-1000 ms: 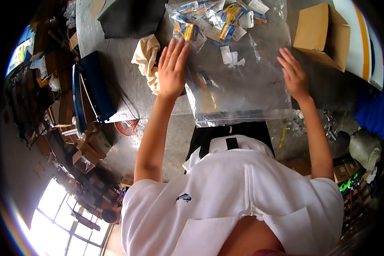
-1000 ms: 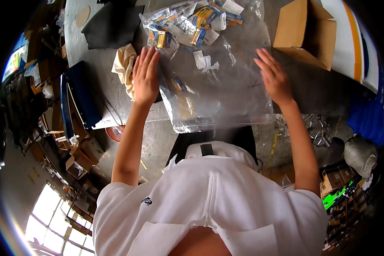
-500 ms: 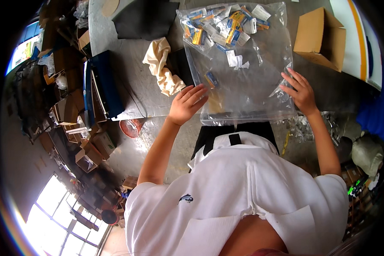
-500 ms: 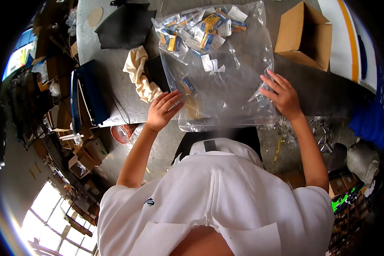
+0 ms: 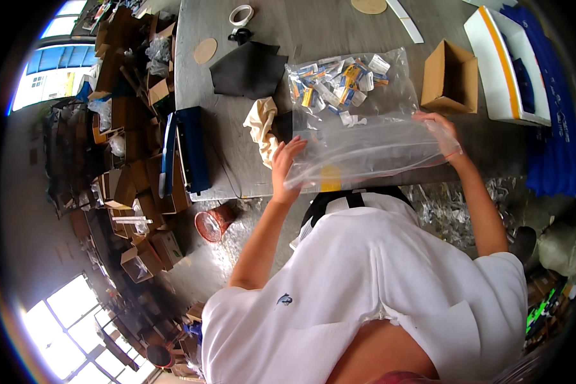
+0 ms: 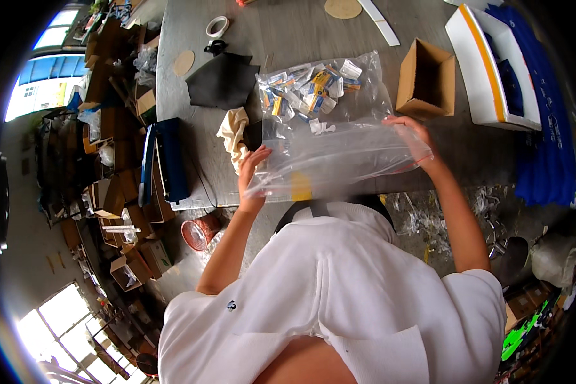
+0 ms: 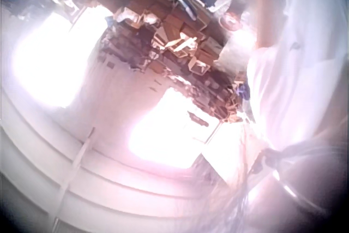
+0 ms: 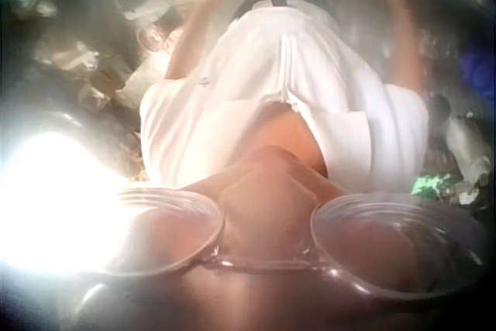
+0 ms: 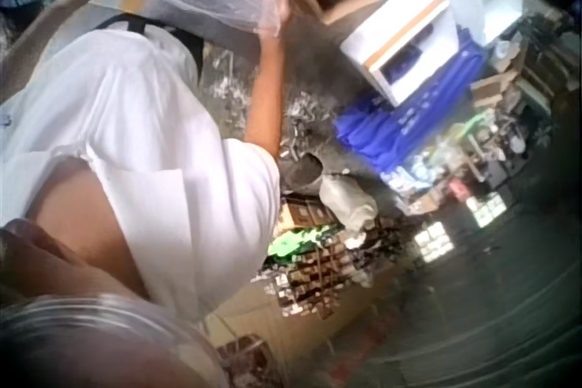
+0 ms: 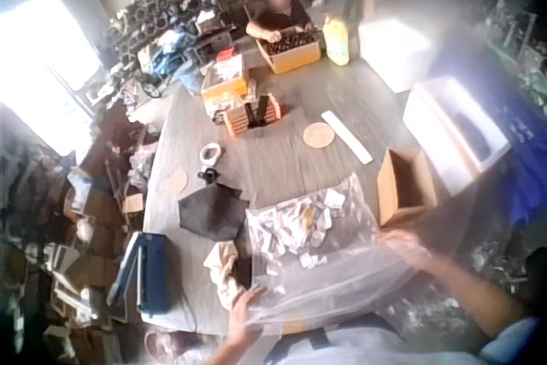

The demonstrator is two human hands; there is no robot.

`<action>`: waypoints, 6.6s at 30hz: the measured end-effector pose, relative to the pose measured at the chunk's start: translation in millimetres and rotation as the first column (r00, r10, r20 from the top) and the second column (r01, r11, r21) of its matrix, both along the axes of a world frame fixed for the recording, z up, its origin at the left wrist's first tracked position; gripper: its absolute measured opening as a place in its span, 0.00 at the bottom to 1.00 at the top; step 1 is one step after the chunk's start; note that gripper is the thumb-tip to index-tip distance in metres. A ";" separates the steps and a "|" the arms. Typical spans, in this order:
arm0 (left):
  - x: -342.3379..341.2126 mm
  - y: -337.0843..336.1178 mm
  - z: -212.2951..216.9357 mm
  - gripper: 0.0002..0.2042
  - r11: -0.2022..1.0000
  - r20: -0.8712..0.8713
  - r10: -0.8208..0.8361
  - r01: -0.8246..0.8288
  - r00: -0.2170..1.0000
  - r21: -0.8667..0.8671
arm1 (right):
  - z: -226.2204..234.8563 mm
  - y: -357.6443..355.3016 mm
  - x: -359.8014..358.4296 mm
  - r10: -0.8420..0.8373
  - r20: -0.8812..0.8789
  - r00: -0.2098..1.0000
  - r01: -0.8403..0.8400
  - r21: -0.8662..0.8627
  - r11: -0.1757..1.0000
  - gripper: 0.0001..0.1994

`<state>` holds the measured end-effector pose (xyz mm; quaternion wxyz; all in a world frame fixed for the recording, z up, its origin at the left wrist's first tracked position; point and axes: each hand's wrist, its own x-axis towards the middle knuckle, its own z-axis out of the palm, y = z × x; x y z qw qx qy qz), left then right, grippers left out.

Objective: The person gathers small items from a cluttered table and places them into a clear plastic bag. They seal the bag and then place it inside a cardboard box lined with bubble wrap.

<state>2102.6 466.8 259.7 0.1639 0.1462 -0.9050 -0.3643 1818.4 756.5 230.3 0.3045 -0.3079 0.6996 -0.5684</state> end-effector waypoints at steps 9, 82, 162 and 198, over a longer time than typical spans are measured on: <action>-12.0 -3.5 7.4 0.08 0.743 -0.030 0.310 -0.222 0.950 0.631 | -34.0 5.5 17.4 -0.270 0.253 0.929 0.271 0.030 0.962 0.15; -110.7 9.9 211.8 0.05 0.969 -0.507 0.121 -0.213 0.854 -0.128 | 124.5 -132.1 7.6 -0.205 -0.154 0.967 0.093 -0.533 0.841 0.02; -97.1 15.0 284.8 0.07 0.895 -0.278 -0.310 0.378 0.909 0.238 | 284.1 -126.9 66.7 -0.194 -0.786 0.588 -0.322 -0.446 0.835 0.05; -62.6 -9.3 271.0 0.09 0.937 -0.372 -0.208 0.075 0.905 -0.341 | 301.1 -122.6 70.9 -0.378 -0.476 0.794 -0.037 -0.658 0.752 0.05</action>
